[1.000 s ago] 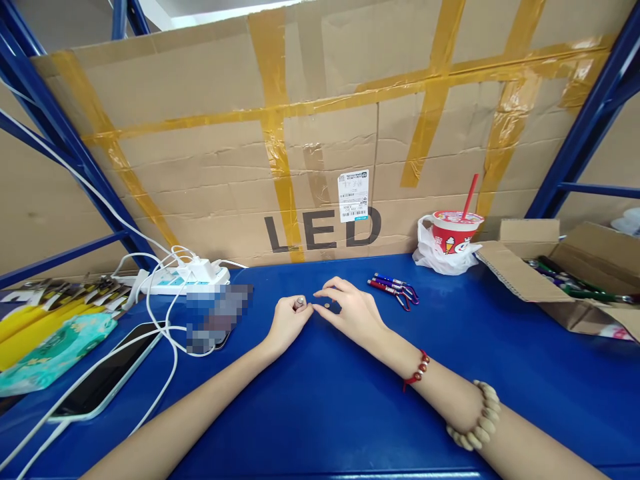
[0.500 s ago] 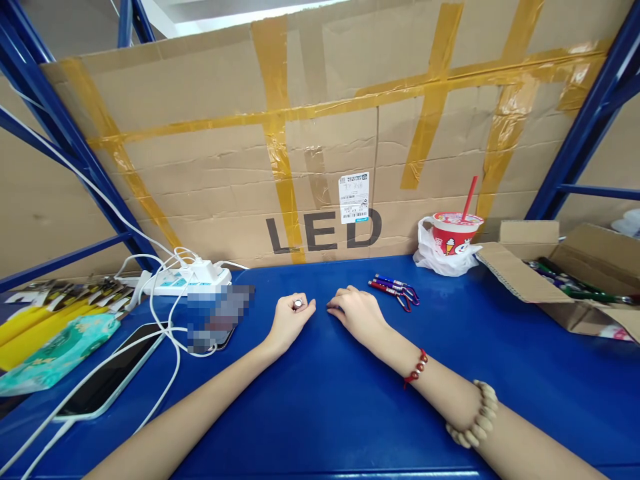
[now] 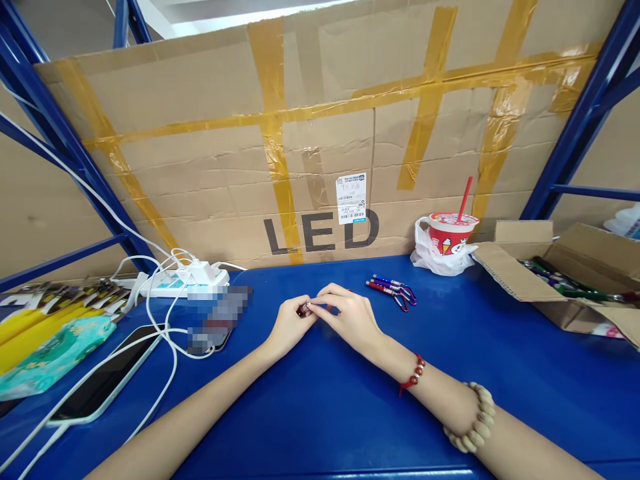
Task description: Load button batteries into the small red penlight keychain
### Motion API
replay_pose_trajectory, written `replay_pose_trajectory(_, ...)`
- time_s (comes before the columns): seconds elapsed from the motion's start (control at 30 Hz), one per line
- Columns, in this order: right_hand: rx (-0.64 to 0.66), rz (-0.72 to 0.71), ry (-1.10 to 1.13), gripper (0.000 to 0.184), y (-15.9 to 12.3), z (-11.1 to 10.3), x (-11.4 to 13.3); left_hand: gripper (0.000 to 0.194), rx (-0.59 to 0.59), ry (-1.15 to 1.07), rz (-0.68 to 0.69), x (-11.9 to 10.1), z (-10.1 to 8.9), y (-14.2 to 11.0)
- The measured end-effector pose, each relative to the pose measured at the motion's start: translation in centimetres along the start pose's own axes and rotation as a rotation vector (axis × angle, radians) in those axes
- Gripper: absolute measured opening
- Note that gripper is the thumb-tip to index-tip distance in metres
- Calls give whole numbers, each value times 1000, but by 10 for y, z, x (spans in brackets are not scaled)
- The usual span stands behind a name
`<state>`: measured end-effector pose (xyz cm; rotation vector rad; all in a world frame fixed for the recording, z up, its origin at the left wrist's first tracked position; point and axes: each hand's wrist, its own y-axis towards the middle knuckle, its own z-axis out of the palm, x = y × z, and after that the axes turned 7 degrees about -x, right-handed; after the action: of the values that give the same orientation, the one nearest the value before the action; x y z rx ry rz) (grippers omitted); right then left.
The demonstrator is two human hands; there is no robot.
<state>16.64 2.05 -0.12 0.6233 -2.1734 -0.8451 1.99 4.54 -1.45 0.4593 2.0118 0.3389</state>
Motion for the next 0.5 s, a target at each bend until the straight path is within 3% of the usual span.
replay_pose_trajectory(0.2, 37, -35, 43, 19, -2, 1, 0, 16, -4, -52, -15, 3, 0, 1)
replay_pose_trajectory(0.4, -51, -222, -67, 22, -3, 3, 2, 6, -24, -153, -24, 9, 1, 2)
replay_pose_trajectory(0.5, -56, -198, -26, 20, -3, 4, 1, 5, 3, -126, -9, 8, 1, 1)
